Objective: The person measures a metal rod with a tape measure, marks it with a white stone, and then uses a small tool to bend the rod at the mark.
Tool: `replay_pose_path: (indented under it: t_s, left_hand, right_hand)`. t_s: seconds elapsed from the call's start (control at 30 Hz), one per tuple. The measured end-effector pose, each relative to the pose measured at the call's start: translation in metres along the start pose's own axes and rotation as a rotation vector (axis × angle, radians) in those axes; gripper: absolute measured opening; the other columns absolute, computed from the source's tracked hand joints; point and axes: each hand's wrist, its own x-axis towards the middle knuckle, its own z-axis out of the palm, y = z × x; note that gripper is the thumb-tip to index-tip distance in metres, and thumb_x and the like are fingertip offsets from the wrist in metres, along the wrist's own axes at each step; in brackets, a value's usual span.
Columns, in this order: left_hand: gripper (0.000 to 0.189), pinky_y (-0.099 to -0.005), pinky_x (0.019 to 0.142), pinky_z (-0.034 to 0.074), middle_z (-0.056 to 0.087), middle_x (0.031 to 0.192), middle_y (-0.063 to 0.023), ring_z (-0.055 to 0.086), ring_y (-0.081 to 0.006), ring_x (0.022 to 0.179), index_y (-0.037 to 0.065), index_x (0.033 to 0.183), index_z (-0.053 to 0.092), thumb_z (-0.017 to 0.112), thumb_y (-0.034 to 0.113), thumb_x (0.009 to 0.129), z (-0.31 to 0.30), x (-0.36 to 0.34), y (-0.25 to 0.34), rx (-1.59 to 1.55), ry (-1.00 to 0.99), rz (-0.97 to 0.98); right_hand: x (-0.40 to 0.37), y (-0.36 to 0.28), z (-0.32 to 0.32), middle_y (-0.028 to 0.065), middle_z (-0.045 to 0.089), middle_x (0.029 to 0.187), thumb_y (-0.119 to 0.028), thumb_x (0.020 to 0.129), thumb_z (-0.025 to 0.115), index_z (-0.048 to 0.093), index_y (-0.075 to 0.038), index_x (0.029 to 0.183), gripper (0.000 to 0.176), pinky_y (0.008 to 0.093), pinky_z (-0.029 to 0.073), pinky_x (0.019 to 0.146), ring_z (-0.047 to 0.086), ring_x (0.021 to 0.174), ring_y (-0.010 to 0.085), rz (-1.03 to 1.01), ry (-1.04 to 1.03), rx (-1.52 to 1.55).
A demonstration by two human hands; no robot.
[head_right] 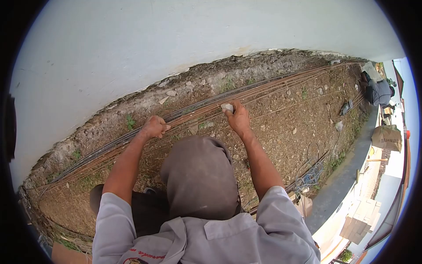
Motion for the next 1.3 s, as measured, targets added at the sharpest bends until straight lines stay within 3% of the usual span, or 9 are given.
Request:
replay_pose_path:
  t_s: [0.2, 0.33, 0.5, 0.73, 0.83, 0.9, 1.07, 1.13, 1.3]
  left_hand:
    - [0.030, -0.0339, 0.064, 0.053, 0.067, 0.070, -0.0081, 0.067, -0.0174, 0.060, -0.001, 0.080, 0.067, 0.072, 0.028, 0.081, -0.001, -0.002, 0.002, -0.035, -0.032, -0.023]
    - [0.030, -0.0336, 0.064, 0.053, 0.066, 0.068, -0.0074, 0.066, -0.0171, 0.060, -0.001, 0.077, 0.066, 0.073, 0.028, 0.081, -0.003, -0.004, 0.004, -0.045, -0.030, -0.025]
    - [0.030, -0.0334, 0.063, 0.052, 0.066, 0.067, -0.0074, 0.066, -0.0168, 0.058, -0.001, 0.075, 0.066, 0.073, 0.028, 0.080, -0.001, 0.000, 0.000, -0.044, -0.031, -0.003]
    - [0.030, -0.0341, 0.059, 0.051, 0.065, 0.064, -0.0074, 0.063, -0.0157, 0.054, 0.000, 0.071, 0.066, 0.074, 0.027, 0.080, -0.001, -0.001, 0.000, -0.079, -0.022, 0.005]
    - [0.030, -0.0335, 0.058, 0.051, 0.064, 0.062, -0.0072, 0.063, -0.0153, 0.054, -0.001, 0.070, 0.065, 0.074, 0.027, 0.079, -0.002, 0.003, -0.002, -0.077, -0.037, -0.010]
    - [0.030, -0.0334, 0.058, 0.051, 0.064, 0.061, -0.0072, 0.063, -0.0151, 0.053, -0.001, 0.071, 0.066, 0.074, 0.026, 0.079, -0.007, 0.007, -0.003, -0.096, -0.037, -0.002]
    - [0.029, -0.0325, 0.057, 0.050, 0.063, 0.061, -0.0071, 0.063, -0.0146, 0.052, -0.001, 0.073, 0.067, 0.073, 0.026, 0.080, -0.002, 0.006, -0.002, -0.091, -0.057, -0.005]
    - [0.027, -0.0321, 0.057, 0.051, 0.064, 0.062, -0.0069, 0.063, -0.0146, 0.053, -0.002, 0.076, 0.068, 0.073, 0.025, 0.080, -0.001, 0.004, -0.001, -0.056, -0.056, -0.012]
    - [0.028, -0.0318, 0.058, 0.051, 0.065, 0.065, -0.0066, 0.064, -0.0151, 0.054, -0.002, 0.078, 0.067, 0.073, 0.025, 0.081, -0.005, 0.007, -0.003, -0.091, -0.039, 0.007]
  right_hand:
    - [0.013, -0.012, 0.005, 0.0225, 0.066, 0.089, -0.020, 0.080, 0.070, 0.058, -0.004, 0.104, 0.031, 0.0453, 0.050, 0.073, 0.063, 0.086, 0.0403, -0.087, -0.027, -0.097]
    - [0.024, -0.019, 0.011, 0.0220, 0.065, 0.087, -0.023, 0.080, 0.070, 0.060, -0.003, 0.104, 0.033, 0.0426, 0.050, 0.071, 0.064, 0.082, 0.0386, -0.129, -0.031, -0.193]
    - [0.033, -0.018, 0.015, 0.0231, 0.065, 0.085, -0.022, 0.081, 0.065, 0.058, -0.004, 0.101, 0.028, 0.0476, 0.049, 0.074, 0.062, 0.085, 0.0425, -0.196, -0.107, -0.226]
    - [0.016, -0.013, 0.012, 0.0229, 0.065, 0.083, -0.025, 0.080, 0.067, 0.060, -0.002, 0.098, 0.030, 0.0451, 0.050, 0.072, 0.063, 0.083, 0.0400, -0.199, -0.108, -0.339]
    - [-0.011, 0.010, 0.013, 0.0222, 0.065, 0.084, -0.025, 0.080, 0.066, 0.060, -0.002, 0.099, 0.030, 0.0454, 0.050, 0.072, 0.063, 0.083, 0.0399, -0.114, -0.210, -0.352]
    - [-0.029, 0.029, 0.020, 0.0240, 0.065, 0.084, -0.025, 0.081, 0.063, 0.057, -0.005, 0.105, 0.032, 0.0500, 0.050, 0.074, 0.063, 0.083, 0.0423, -0.055, -0.226, -0.356]
    - [-0.028, 0.022, 0.020, 0.0248, 0.064, 0.087, -0.015, 0.081, 0.064, 0.055, -0.004, 0.105, 0.028, 0.0470, 0.050, 0.072, 0.062, 0.084, 0.0433, 0.005, -0.005, -0.091]
    - [-0.020, 0.012, 0.019, 0.0144, 0.064, 0.079, -0.009, 0.081, 0.067, 0.053, -0.001, 0.108, 0.031, 0.0336, 0.051, 0.063, 0.063, 0.066, 0.0226, -0.019, 0.079, -0.058]
    - [-0.025, 0.046, 0.058, 0.0056, 0.064, 0.076, -0.007, 0.080, 0.069, 0.059, 0.000, 0.096, 0.020, 0.0275, 0.046, 0.058, 0.057, 0.064, 0.0117, 0.154, 0.062, 0.262]
